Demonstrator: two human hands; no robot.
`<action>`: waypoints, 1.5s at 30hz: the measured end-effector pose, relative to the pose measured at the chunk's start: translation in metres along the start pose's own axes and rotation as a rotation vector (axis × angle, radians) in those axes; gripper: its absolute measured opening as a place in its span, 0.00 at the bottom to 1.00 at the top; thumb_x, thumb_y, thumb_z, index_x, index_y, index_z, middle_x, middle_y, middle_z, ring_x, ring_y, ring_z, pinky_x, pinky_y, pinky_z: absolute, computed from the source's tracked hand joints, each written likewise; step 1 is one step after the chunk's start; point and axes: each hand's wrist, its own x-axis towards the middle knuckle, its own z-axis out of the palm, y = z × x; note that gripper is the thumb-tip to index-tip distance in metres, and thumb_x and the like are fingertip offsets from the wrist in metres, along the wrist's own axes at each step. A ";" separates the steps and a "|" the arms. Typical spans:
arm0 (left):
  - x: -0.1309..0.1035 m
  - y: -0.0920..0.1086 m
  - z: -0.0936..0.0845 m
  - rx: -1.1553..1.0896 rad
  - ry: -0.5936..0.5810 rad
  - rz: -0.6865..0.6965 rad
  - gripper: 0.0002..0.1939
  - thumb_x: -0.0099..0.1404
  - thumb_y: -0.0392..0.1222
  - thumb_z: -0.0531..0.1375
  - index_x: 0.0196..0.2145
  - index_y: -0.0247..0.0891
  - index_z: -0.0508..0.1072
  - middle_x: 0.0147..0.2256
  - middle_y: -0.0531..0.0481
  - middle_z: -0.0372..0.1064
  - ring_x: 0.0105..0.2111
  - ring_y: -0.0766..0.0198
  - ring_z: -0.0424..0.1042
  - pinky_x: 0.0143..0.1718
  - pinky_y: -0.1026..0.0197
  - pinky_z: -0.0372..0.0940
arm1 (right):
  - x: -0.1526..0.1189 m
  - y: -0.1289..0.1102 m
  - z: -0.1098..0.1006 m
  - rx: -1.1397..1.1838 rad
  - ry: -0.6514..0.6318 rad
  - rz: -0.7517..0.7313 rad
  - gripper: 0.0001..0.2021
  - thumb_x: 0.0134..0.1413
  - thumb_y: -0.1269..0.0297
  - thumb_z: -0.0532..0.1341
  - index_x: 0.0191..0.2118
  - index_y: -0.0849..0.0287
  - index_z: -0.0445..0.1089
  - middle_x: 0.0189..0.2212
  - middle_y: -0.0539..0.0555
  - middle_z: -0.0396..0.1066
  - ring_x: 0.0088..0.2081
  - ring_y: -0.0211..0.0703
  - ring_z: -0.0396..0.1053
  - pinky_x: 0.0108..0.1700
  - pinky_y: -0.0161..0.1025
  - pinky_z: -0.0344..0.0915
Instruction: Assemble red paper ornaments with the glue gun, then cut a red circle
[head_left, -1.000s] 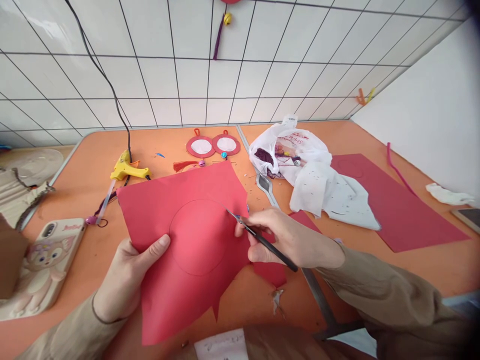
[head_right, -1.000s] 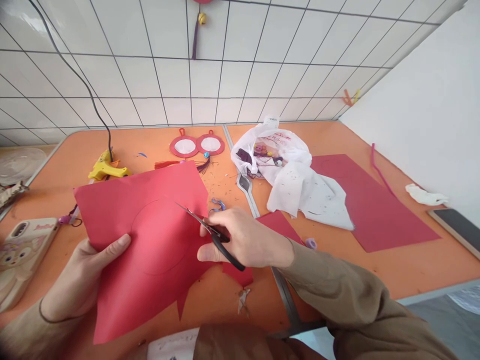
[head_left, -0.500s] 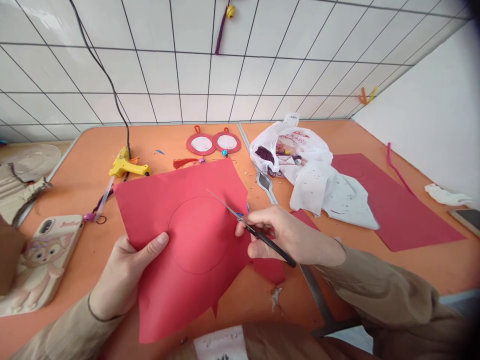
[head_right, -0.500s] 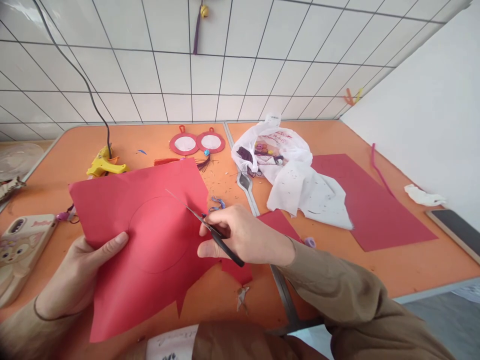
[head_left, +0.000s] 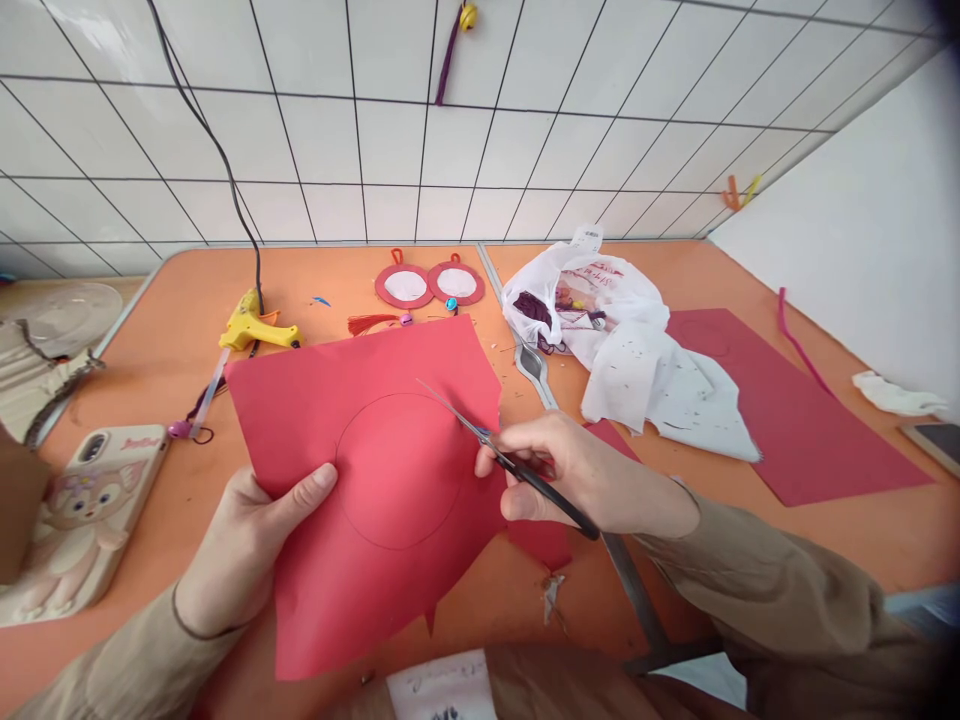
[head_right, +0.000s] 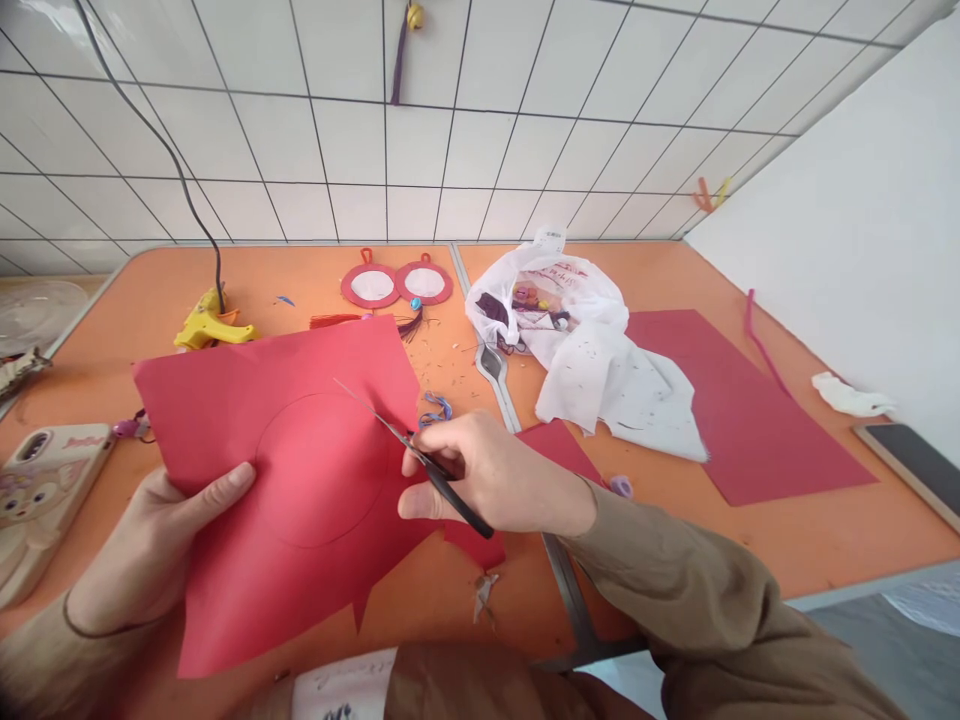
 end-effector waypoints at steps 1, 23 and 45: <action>0.000 0.000 0.000 0.000 0.000 -0.002 0.15 0.45 0.48 0.76 0.29 0.38 0.82 0.28 0.46 0.81 0.24 0.57 0.78 0.25 0.63 0.73 | 0.000 0.000 0.000 -0.008 0.002 -0.010 0.25 0.48 0.43 0.68 0.35 0.63 0.70 0.20 0.44 0.56 0.23 0.31 0.49 0.25 0.33 0.51; 0.000 0.002 -0.002 0.032 0.001 -0.020 0.12 0.47 0.47 0.75 0.28 0.39 0.82 0.28 0.46 0.82 0.24 0.55 0.79 0.27 0.60 0.74 | -0.001 -0.005 0.000 -0.031 0.003 0.010 0.24 0.49 0.43 0.68 0.32 0.63 0.69 0.20 0.44 0.57 0.23 0.31 0.48 0.24 0.33 0.49; -0.001 0.003 0.001 -0.016 0.014 -0.011 0.14 0.44 0.46 0.77 0.27 0.37 0.83 0.25 0.47 0.80 0.23 0.59 0.78 0.24 0.65 0.74 | -0.001 -0.007 -0.001 -0.041 -0.010 0.010 0.24 0.50 0.42 0.67 0.31 0.63 0.68 0.20 0.44 0.54 0.22 0.31 0.48 0.23 0.32 0.49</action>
